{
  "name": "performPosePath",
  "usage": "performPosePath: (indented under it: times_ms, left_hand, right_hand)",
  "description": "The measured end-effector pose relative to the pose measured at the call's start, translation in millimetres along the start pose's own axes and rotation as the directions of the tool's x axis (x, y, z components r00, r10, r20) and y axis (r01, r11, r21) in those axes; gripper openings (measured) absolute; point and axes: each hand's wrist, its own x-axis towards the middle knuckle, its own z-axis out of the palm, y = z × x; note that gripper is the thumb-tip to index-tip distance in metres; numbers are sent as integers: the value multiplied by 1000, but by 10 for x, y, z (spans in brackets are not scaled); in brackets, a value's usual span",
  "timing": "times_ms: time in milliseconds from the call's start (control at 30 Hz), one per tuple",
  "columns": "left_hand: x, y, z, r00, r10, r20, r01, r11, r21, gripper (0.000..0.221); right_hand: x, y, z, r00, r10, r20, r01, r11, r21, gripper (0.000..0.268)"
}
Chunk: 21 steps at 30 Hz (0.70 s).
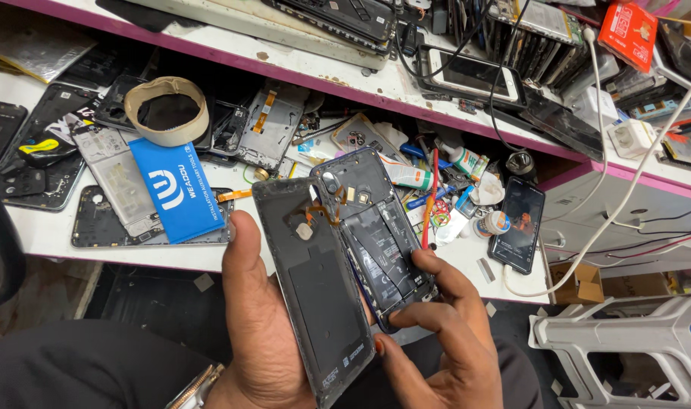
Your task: The person applies adhesive from a small tube onto the internal frame of a disassembled mobile phone before reattaching the rear cover.
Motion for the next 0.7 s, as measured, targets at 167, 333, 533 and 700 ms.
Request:
performPosePath:
  times_ms: [167, 333, 533, 700]
  left_hand:
    - [0, 0, 107, 996, 38, -87, -25, 990, 140, 92]
    - [8, -2, 111, 996, 40, -80, -32, 994, 104, 83]
    - [73, 67, 143, 992, 95, -83, -91, 995, 49, 72]
    - [128, 251, 131, 935, 289, -204, -274, 956, 102, 57]
  right_hand:
    - [-32, -3, 57, 998, 36, -45, -37, 999, -24, 24]
    - [-59, 60, 58, 999, 13, 35, -14, 999, 39, 20]
    - [-65, 282, -156, 995, 47, -92, -29, 982, 184, 23]
    - [-25, 716, -285, 803, 407, -435, -156, 849, 505, 18]
